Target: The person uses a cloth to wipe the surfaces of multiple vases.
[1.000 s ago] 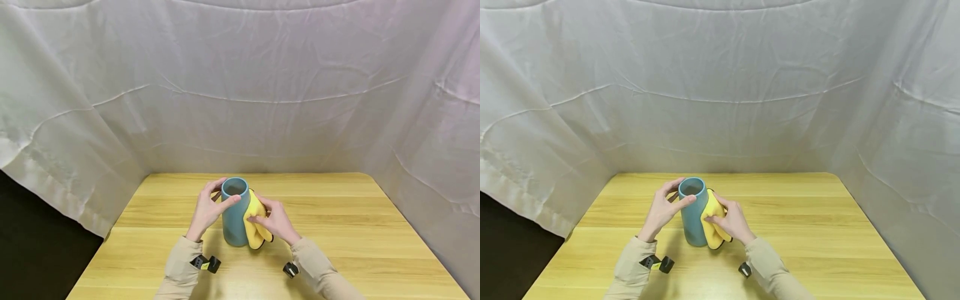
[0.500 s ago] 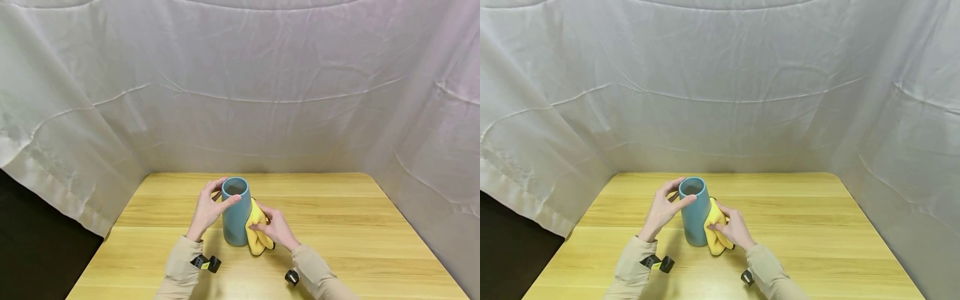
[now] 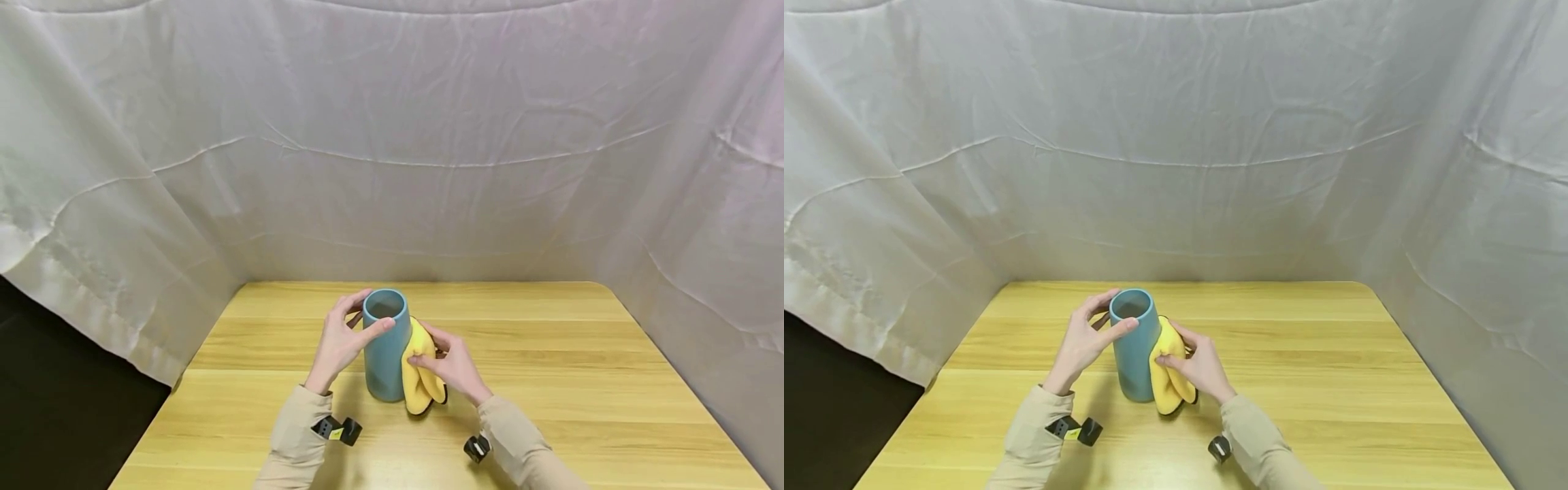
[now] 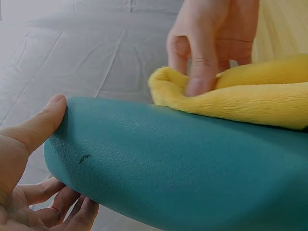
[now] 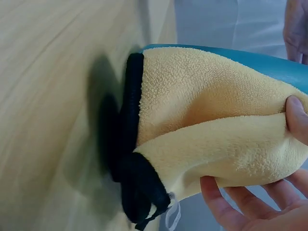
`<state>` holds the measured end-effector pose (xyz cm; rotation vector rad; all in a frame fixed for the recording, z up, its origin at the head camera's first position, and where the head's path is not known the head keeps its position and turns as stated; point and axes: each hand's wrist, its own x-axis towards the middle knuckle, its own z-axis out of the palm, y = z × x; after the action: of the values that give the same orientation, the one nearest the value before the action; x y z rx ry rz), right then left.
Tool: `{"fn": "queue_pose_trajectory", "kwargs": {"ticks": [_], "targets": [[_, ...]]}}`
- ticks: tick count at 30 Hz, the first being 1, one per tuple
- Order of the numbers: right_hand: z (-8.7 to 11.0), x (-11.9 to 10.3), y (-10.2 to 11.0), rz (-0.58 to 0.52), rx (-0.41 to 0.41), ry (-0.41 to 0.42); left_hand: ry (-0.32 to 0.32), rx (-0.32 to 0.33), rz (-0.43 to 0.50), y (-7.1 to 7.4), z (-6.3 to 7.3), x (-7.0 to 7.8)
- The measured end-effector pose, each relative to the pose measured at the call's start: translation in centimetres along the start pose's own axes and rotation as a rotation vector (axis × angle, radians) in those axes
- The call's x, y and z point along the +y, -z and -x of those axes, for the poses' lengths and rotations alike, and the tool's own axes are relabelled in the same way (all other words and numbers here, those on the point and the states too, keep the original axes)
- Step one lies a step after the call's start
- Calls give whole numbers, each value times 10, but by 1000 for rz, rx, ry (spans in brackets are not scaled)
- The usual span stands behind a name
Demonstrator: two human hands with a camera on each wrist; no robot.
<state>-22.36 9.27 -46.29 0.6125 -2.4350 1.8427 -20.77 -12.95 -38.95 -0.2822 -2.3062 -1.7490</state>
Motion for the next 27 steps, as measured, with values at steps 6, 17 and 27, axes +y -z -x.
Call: {"fn": "queue_pose_trajectory", "kwargs": {"ticks": [6,17,27], "targets": [[-5,-15,2,-39,25,19,4,2,7,0,0,1],[-12,-55,2,-27,119,148,0,-1,4,0,1,0],[-12,-57,0,12,134,144,-3,-3,-1,0,0,1]]}}
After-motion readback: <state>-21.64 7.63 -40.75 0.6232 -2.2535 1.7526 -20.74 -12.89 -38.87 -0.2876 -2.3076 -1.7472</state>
